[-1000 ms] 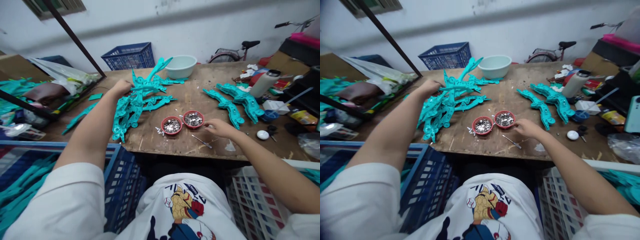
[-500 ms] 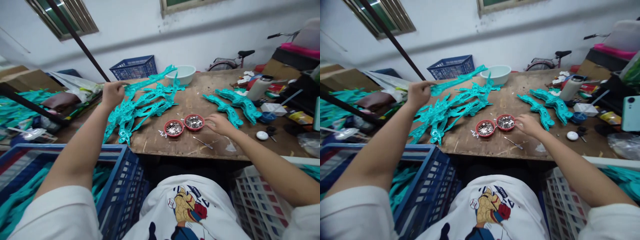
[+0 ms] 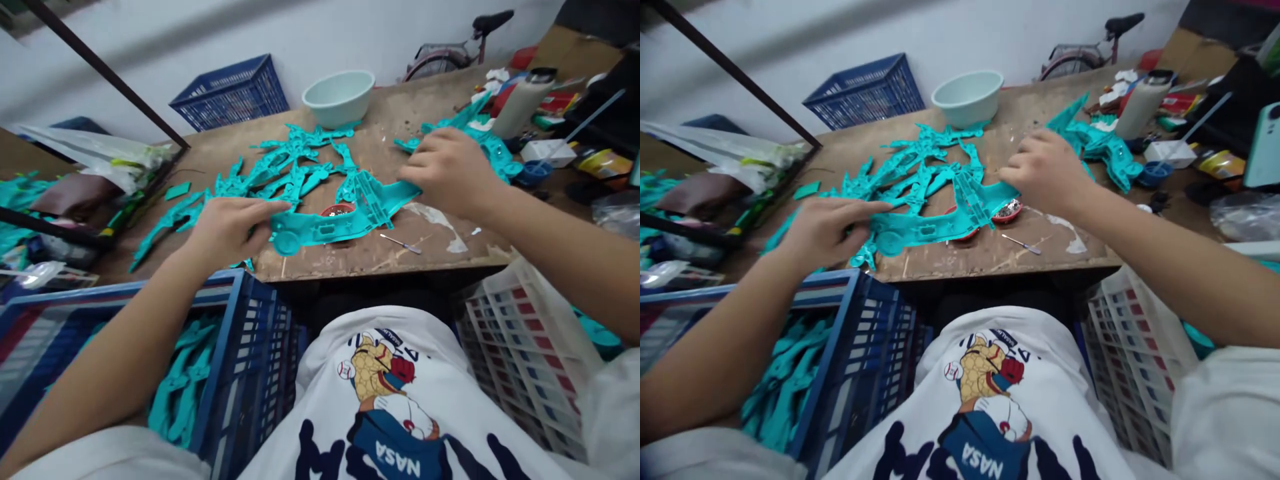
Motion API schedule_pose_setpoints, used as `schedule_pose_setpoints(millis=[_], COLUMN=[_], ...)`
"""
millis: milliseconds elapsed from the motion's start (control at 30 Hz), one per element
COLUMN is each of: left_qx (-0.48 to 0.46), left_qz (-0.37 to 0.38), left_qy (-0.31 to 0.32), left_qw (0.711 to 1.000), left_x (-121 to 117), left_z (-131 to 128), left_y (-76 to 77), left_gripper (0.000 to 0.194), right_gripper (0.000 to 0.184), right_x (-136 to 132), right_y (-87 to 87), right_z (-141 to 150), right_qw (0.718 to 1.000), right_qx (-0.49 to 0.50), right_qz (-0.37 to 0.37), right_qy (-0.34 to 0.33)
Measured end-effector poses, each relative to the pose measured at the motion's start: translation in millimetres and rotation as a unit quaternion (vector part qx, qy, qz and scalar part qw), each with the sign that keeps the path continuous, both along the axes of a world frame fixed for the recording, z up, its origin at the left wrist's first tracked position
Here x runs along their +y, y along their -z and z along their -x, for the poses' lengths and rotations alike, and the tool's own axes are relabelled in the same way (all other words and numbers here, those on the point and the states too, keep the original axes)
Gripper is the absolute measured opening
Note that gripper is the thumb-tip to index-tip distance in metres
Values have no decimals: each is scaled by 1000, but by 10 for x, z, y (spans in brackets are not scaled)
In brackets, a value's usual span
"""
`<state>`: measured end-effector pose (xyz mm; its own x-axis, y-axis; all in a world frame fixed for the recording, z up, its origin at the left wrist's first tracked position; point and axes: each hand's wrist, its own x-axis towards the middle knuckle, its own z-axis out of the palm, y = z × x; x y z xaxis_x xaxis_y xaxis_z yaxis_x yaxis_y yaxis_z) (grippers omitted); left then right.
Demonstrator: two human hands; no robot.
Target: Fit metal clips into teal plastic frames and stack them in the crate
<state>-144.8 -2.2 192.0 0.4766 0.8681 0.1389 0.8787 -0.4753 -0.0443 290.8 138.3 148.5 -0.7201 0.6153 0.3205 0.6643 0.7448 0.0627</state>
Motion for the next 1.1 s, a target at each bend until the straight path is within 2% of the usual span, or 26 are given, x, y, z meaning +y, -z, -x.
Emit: schedule_pose_setpoints(millis=[67, 100, 133, 167, 200, 267, 333, 367, 400, 433, 500, 533, 567, 600, 633, 700, 767, 833, 900, 967, 1033, 1100], left_qx=[-73, -103, -139, -178, -231, -363, -478, -514, -538, -555, -584, -596, -601, -595, -577, -502, -357, -169, -19, 67, 130, 179], left_qz=[191, 268, 312, 346, 379, 428, 395, 359, 319, 281, 220, 199, 187, 182, 191, 257, 367, 419, 353, 243, 197, 236], left_qy=[-1, -7, -14, -10, -4, -8, -18, -19, -20, -21, -31, -41, -51, -59, -63, -56, -6, 82, 172, 208, 186, 146], left_qw=[979, 958, 940, 921, 896, 828, 784, 778, 780, 783, 780, 776, 775, 780, 791, 824, 859, 888, 919, 945, 954, 944], left_x=[-68, -93, -114, -133, -150, -179, -195, -196, -192, -183, -164, -159, -162, -176, -203, -290, -384, -416, -332, -144, 70, 227], left_z=[-292, -459, -630, -798, -954, -1205, -1365, -1419, -1464, -1508, -1606, -1662, -1717, -1767, -1807, -1845, -1828, -1778, -1713, -1635, -1535, -1420], left_y=[97, 197, 329, 485, 655, 981, 1233, 1326, 1402, 1466, 1578, 1629, 1673, 1706, 1723, 1696, 1587, 1434, 1306, 1266, 1332, 1470], left_gripper=[66, 84, 101, 103, 90, 61, 44, 42, 41, 42, 45, 46, 45, 43, 41, 39, 44, 41, 29, 31, 48, 72], right_gripper=[49, 51, 52, 54, 61, 82, 91, 87, 79, 73, 65, 67, 72, 76, 74, 57, 36, 23, 18, 11, 14, 23], right_x=[-39, -70, -106, -143, -180, -247, -312, -348, -386, -430, -533, -588, -640, -682, -710, -706, -622, -492, -360, -248, -148, -47], right_y=[-139, -237, -344, -450, -541, -626, -533, -419, -270, -96, 270, 439, 588, 712, 811, 947, 1041, 1132, 1236, 1343, 1439, 1522], right_z=[64, 120, 188, 260, 330, 445, 525, 560, 596, 635, 715, 749, 774, 785, 782, 744, 692, 662, 664, 670, 635, 533], right_qw=[999, 997, 995, 993, 990, 977, 961, 949, 933, 903, 823, 789, 769, 762, 768, 805, 845, 868, 879, 886, 902, 931], right_qx=[53, 77, 96, 115, 132, 175, 231, 282, 336, 393, 445, 444, 430, 415, 403, 361, 287, 183, 91, 44, 24, -16], right_qz=[-2, -6, -10, -21, -41, -108, -137, -108, -42, 59, 288, 371, 428, 456, 462, 447, 445, 461, 468, 462, 431, 361], right_qy=[2, -2, -9, -21, -33, -52, -68, -92, -125, -164, -205, -205, -202, -196, -188, -146, -67, -6, 24, 30, 35, 59])
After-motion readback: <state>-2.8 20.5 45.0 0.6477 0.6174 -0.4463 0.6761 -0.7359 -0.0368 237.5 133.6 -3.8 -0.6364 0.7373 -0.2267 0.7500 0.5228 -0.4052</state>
